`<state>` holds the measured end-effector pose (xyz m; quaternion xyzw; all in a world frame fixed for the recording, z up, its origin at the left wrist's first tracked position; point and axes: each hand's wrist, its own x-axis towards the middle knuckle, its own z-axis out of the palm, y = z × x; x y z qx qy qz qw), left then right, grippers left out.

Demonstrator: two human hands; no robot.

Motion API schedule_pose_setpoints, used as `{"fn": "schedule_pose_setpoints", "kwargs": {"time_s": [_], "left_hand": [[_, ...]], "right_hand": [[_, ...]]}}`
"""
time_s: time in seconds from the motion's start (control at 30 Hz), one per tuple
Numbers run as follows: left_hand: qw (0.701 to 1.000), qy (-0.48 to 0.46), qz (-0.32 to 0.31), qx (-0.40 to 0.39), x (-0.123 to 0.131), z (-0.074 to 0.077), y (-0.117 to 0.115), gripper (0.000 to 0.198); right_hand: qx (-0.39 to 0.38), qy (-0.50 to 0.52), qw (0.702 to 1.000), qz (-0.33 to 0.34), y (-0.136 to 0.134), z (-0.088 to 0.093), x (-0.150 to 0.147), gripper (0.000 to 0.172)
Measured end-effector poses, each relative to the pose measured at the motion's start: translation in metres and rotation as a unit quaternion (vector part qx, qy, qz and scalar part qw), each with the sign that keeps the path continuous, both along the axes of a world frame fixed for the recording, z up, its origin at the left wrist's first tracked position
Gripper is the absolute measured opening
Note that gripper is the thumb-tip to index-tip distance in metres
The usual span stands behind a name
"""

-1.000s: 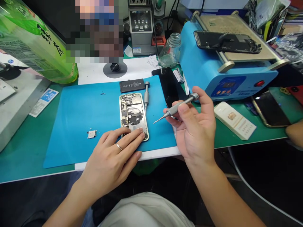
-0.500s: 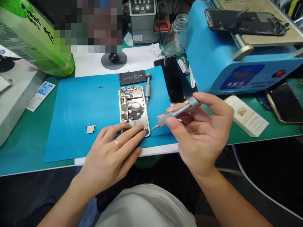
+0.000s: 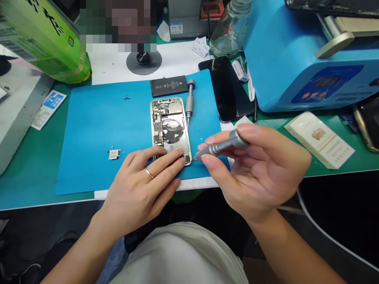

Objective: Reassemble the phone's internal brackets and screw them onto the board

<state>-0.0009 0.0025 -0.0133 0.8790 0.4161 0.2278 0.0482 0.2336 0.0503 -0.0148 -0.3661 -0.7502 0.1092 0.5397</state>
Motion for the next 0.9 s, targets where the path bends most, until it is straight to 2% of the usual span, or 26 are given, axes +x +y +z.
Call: {"fn": "schedule_pose_setpoints", "kwargs": {"time_s": [0.57,0.77,0.9], "left_hand": [[1.0,-0.003,0.006,0.002,0.001,0.001,0.001,0.031],[1.0,0.0,0.002,-0.008,0.0,0.0,-0.001,0.034],[1.0,-0.001,0.003,-0.004,0.001,0.0,0.0,0.033]], "right_hand": [[-0.026,-0.053,0.998,-0.017,-0.004,0.003,0.003,0.091],[-0.015,-0.003,1.0,0.024,0.0,-0.001,0.0,0.09],[-0.039,0.032,0.999,0.012,-0.004,-0.008,0.0,0.087]]}}
